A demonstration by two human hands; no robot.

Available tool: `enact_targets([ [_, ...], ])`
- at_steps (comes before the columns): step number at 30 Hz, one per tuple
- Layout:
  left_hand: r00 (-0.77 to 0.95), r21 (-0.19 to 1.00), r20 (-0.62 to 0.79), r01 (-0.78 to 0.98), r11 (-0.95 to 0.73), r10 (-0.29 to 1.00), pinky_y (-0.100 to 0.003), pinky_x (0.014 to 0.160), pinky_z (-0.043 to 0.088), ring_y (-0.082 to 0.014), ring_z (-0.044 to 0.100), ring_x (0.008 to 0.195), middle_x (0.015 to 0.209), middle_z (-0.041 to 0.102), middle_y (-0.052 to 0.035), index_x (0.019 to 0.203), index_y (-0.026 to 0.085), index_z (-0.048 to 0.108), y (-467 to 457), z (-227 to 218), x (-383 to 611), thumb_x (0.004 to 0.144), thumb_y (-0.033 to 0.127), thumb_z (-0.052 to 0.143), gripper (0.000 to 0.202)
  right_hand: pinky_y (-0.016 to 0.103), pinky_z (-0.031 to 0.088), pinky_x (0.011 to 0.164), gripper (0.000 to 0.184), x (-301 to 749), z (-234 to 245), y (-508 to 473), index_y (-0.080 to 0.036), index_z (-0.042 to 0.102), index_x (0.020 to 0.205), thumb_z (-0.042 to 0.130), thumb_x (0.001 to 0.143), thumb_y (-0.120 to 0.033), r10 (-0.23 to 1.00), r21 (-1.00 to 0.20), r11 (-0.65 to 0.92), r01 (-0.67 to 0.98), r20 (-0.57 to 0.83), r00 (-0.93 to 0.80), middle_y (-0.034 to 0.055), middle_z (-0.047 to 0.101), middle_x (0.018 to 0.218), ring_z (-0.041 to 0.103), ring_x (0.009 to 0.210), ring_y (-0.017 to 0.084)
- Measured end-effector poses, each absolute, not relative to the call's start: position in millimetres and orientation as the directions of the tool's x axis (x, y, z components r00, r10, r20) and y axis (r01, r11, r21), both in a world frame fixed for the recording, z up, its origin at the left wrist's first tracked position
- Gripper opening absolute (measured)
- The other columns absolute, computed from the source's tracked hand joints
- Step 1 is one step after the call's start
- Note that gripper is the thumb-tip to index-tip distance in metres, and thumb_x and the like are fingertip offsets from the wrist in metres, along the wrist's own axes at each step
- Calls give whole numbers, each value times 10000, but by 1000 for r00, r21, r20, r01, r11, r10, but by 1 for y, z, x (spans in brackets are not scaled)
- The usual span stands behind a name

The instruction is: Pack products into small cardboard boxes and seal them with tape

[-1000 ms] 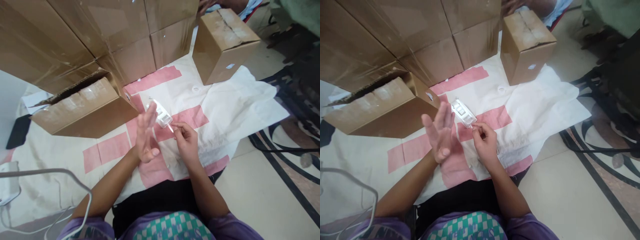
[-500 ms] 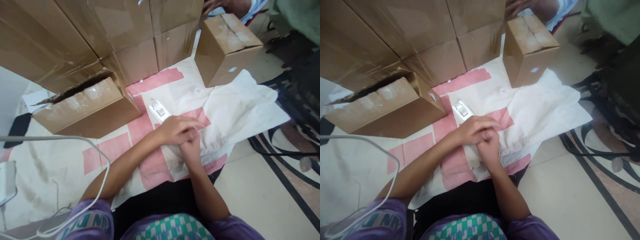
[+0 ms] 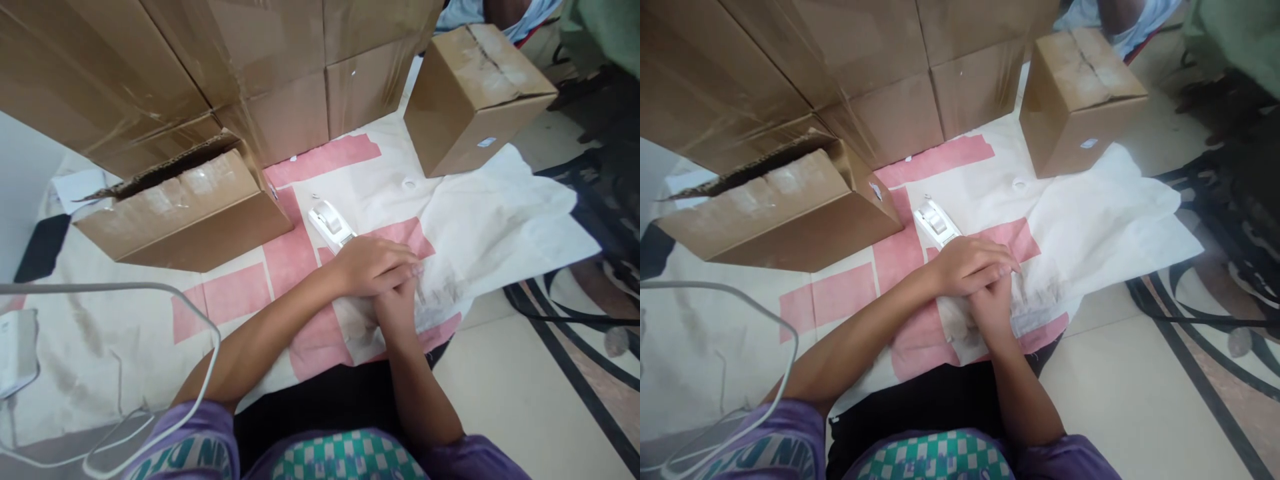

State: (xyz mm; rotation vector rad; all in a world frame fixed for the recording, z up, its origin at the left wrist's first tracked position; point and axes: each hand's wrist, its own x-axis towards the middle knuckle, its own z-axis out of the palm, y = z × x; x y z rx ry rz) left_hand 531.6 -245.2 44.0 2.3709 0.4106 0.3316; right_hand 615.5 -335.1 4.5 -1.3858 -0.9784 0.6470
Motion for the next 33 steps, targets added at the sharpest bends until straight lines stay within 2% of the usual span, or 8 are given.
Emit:
enact_targets([
  [9, 921, 694, 138, 174, -699, 365, -313, 830, 480, -209, 680, 1119, 1134, 757, -30, 1060, 205, 734, -243, 44, 532, 1073, 433, 298, 492, 327, 567, 669, 75, 616, 4, -335, -214, 644, 893, 624, 823, -198, 865, -978, 89, 189, 170, 473, 35, 682, 910, 677, 839, 207],
  [14, 890, 799, 295, -30, -601, 348, -317, 1017, 476, -192, 653, 1172, 1209, 723, -78, 1102, 187, 704, -243, 28, 531, 1063, 345, 264, 470, 301, 562, 643, 117, 616, 5, -332, -196, 657, 887, 611, 787, -155, 853, -963, 102, 250, 214, 475, 37, 689, 858, 678, 826, 207],
  [16, 867, 815, 333, -67, -576, 370, -312, 1027, 477, -191, 642, 1189, 1241, 702, -99, 1117, 174, 694, -244, 22, 530, 1057, 341, 262, 467, 292, 553, 622, 133, 616, 6, -332, -197, 654, 866, 596, 766, -131, 862, -962, 100, 255, 212, 460, 34, 685, 824, 672, 801, 204],
  [22, 876, 808, 296, -16, -589, 382, -302, 1038, 469, -181, 640, 1191, 1235, 703, -75, 1104, 189, 686, -245, 23, 529, 1055, 337, 272, 443, 298, 553, 636, 128, 616, 10, -333, -193, 655, 871, 582, 772, -158, 863, -970, 62, 234, 170, 475, 31, 690, 832, 674, 797, 206],
  [27, 893, 776, 192, 117, -619, 408, -314, 975, 484, -187, 644, 1188, 1269, 702, -52, 1098, 197, 686, -251, 39, 531, 1057, 308, 332, 374, 311, 549, 631, 94, 623, -1, -336, -196, 627, 876, 598, 799, -243, 868, -974, 49, 219, 150, 473, 29, 677, 837, 673, 791, 207],
  [30, 907, 718, 150, 172, -674, 392, -319, 906, 486, -194, 647, 1170, 1275, 706, -37, 1076, 197, 694, -254, 59, 527, 1066, 368, 372, 365, 329, 563, 649, 139, 627, -1, -339, -210, 598, 898, 628, 788, -291, 842, -944, 60, 324, 222, 491, 30, 675, 875, 671, 822, 214],
  [33, 920, 660, 127, 201, -724, 371, -309, 861, 474, -192, 639, 1163, 1258, 711, -11, 1093, 221, 692, -255, 89, 510, 1068, 426, 386, 370, 334, 576, 688, 166, 622, 13, -340, -223, 601, 956, 627, 795, -252, 858, -904, 154, 400, 323, 399, 36, 681, 941, 676, 882, 216],
])
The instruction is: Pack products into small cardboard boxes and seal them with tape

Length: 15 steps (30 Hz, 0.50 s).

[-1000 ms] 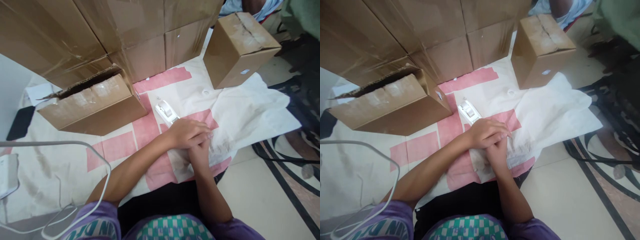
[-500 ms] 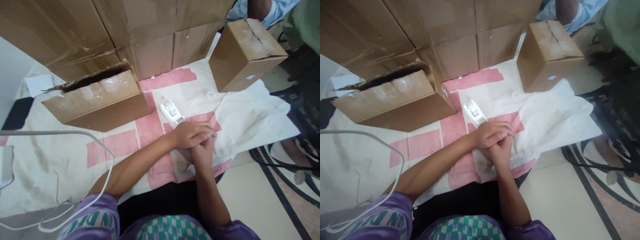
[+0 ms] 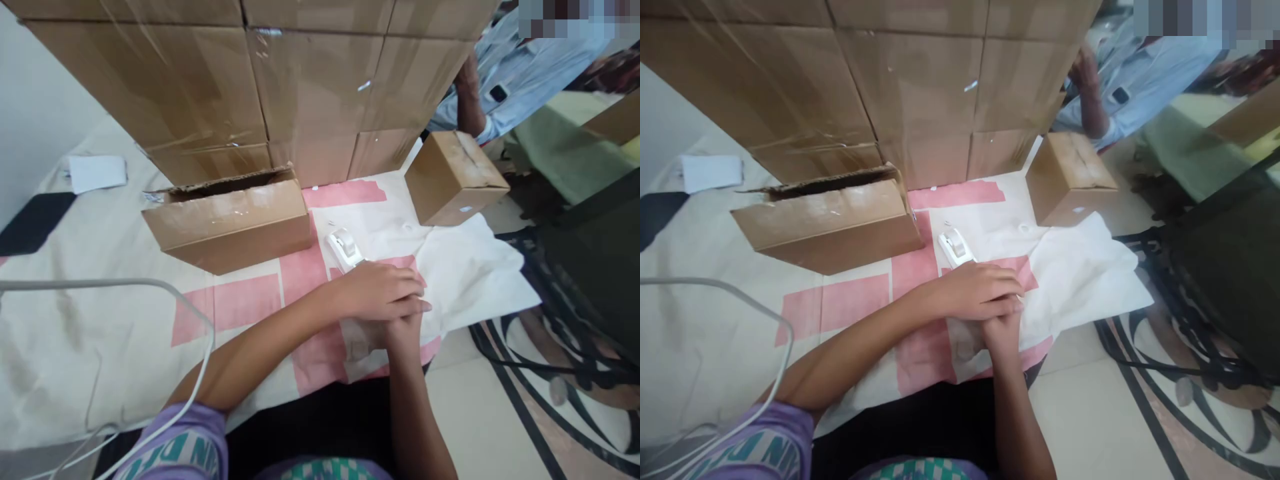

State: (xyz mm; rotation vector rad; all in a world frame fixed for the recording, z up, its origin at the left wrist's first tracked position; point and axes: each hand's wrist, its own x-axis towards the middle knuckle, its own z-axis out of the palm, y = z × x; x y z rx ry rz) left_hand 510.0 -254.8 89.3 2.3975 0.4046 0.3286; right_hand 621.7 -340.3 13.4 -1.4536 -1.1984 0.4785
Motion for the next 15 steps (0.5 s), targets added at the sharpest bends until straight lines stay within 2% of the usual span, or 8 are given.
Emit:
enact_targets([
  [3, 897, 617, 66, 307, -724, 437, -297, 765, 455, -188, 664, 1058, 1180, 730, 6, 1083, 253, 697, -251, 123, 482, 1052, 444, 395, 359, 323, 566, 715, 192, 607, 37, -338, -216, 603, 1028, 607, 837, -194, 908, -884, 260, 389, 360, 213, 40, 682, 962, 679, 894, 205],
  [6, 807, 598, 23, 462, -655, 590, -298, 729, 450, -190, 677, 943, 1087, 755, 2, 1145, 272, 695, -245, 151, 446, 1018, 472, 421, 362, 281, 499, 628, 107, 590, 60, -330, -211, 579, 977, 611, 879, -181, 918, -840, 293, 456, 381, 111, -19, 622, 772, 618, 699, 152],
  [9, 689, 615, 79, 535, -579, 721, -305, 753, 472, -190, 675, 906, 1095, 756, 5, 1231, 295, 673, -237, 171, 404, 993, 490, 450, 381, 259, 435, 599, 157, 574, 83, -314, -229, 554, 1037, 607, 902, -169, 891, -784, 391, 482, 454, 15, -80, 505, 666, 515, 595, 115],
  [12, 492, 569, 252, 622, -539, 834, -355, 880, 491, -221, 661, 973, 1123, 743, -9, 1208, 297, 681, -230, 182, 362, 995, 469, 446, 361, 269, 440, 638, 276, 557, 106, -293, -247, 536, 1178, 591, 917, -177, 854, -759, 479, 441, 518, -36, -87, 488, 675, 496, 604, 116],
  [15, 247, 470, 393, 774, -424, 886, -479, 1111, 389, -299, 575, 1229, 1304, 687, -46, 1335, 300, 608, -221, 179, 329, 991, 489, 449, 424, 284, 450, 663, 277, 540, 125, -270, -253, 535, 1186, 592, 918, -213, 835, -774, 521, 360, 549, -30, -80, 508, 679, 537, 636, 130],
])
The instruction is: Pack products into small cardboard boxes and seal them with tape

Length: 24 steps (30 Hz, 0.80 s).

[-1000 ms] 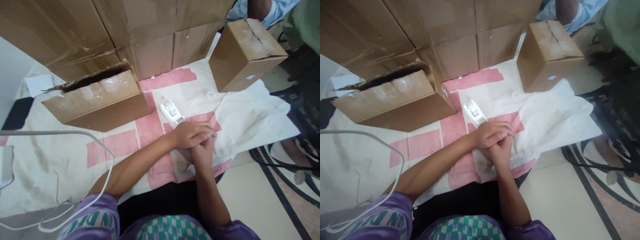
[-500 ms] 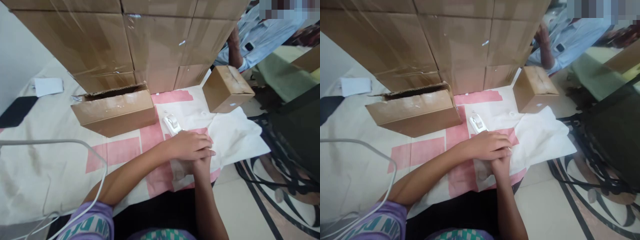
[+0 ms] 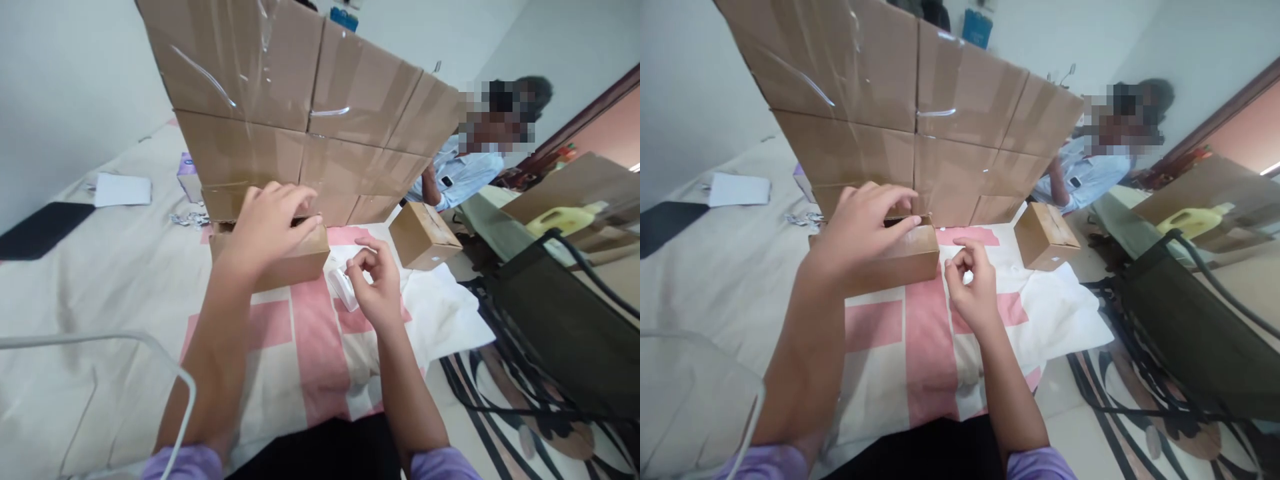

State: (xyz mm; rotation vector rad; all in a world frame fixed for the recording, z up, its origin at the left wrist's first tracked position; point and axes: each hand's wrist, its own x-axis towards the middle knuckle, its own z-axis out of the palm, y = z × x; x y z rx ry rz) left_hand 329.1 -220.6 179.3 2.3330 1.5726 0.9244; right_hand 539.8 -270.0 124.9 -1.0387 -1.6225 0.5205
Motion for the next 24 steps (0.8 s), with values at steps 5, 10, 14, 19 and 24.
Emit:
enact_targets([
  [5, 128, 325, 116, 932, -159, 985, -602, 1253, 116, -374, 232, 1557, 1680, 345, -42, 1547, 303, 448, -199, 152, 313, 1028, 509, 279, 584, 284, 458, 658, 276, 515, 141, -237, -242, 532, 1121, 622, 861, -272, 852, -839, 516, 173, 523, -2, -88, 534, 643, 545, 609, 127],
  [10, 88, 281, -80, 958, -62, 993, -642, 1238, 111, -402, 226, 1554, 1708, 286, -31, 1633, 308, 292, -193, 141, 326, 1034, 469, 154, 635, 283, 461, 697, 302, 501, 135, -212, -232, 546, 1054, 662, 785, -304, 919, -919, 395, -8, 395, -12, -87, 567, 617, 559, 629, 129],
  [14, 53, 246, -64, 969, -35, 997, -633, 1143, 263, -425, 388, 1427, 1611, 447, -92, 1618, 329, 332, -195, 144, 330, 1015, 502, 179, 645, 265, 425, 667, 310, 492, 119, -188, -228, 556, 1040, 642, 763, -339, 948, -944, 320, -79, 319, 17, -77, 585, 620, 539, 619, 126],
  [19, -42, 204, -109, 977, 64, 993, -614, 1048, 321, -431, 460, 1319, 1505, 531, -144, 1628, 335, 299, -198, 148, 331, 996, 499, 177, 665, 260, 406, 627, 317, 482, 111, -158, -239, 548, 978, 625, 687, -340, 963, -967, 254, -23, 255, -88, -74, 593, 600, 499, 583, 124],
  [24, -10, 222, -144, 974, 42, 990, -615, 1038, 329, -431, 492, 1269, 1420, 586, -175, 1592, 322, 387, -203, 155, 321, 973, 429, 260, 641, 263, 377, 576, 331, 477, 114, -139, -247, 573, 937, 637, 619, -316, 958, -979, 205, 1, 200, -205, -76, 606, 555, 479, 537, 126],
])
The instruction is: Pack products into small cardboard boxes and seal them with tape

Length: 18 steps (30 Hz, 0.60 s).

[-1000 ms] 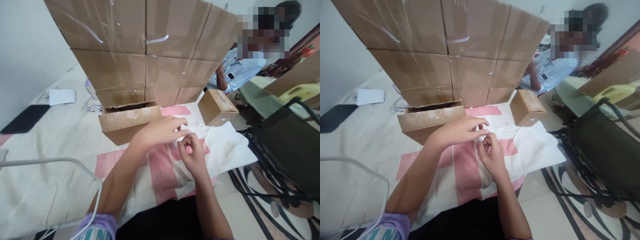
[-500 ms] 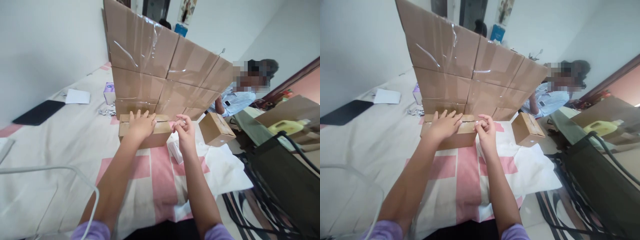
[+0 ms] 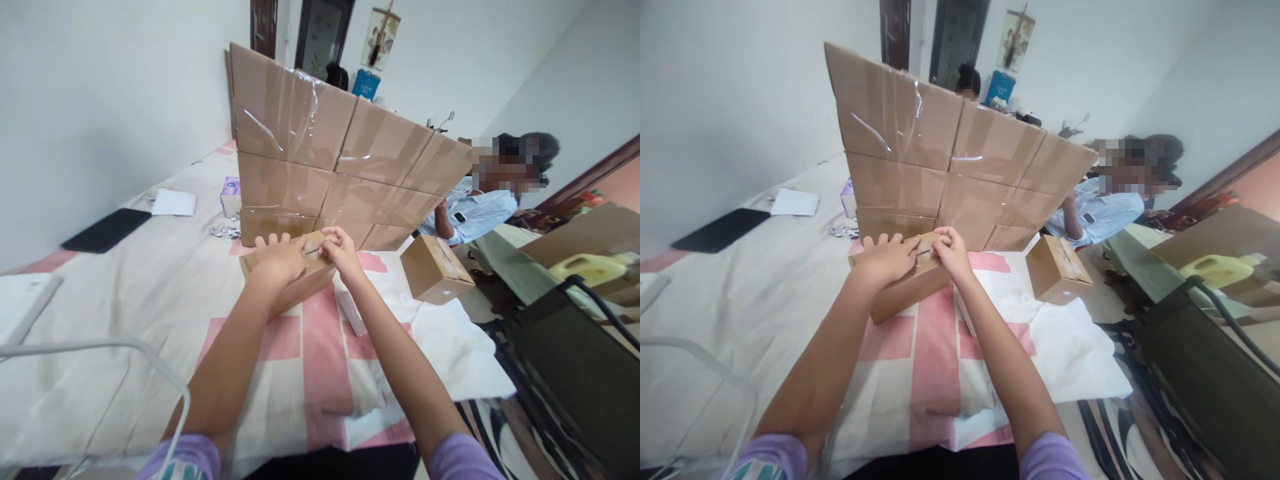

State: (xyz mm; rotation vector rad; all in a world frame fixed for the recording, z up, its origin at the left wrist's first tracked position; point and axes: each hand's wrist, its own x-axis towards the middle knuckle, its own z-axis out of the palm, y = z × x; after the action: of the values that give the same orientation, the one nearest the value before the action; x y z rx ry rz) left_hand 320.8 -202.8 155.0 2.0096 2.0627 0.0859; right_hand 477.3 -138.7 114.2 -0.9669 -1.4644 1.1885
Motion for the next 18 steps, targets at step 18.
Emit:
enact_targets([
  [18, 131, 448, -254, 894, -4, 958, -474, 1130, 391, -400, 405, 1489, 1659, 376, -117, 1635, 363, 253, -196, 151, 270, 848, 637, 532, 879, 235, 320, 569, 358, 478, 126, -98, -206, 678, 1015, 677, 663, -277, 829, -986, 133, -99, 165, -535, -85, 554, 527, 532, 547, 123],
])
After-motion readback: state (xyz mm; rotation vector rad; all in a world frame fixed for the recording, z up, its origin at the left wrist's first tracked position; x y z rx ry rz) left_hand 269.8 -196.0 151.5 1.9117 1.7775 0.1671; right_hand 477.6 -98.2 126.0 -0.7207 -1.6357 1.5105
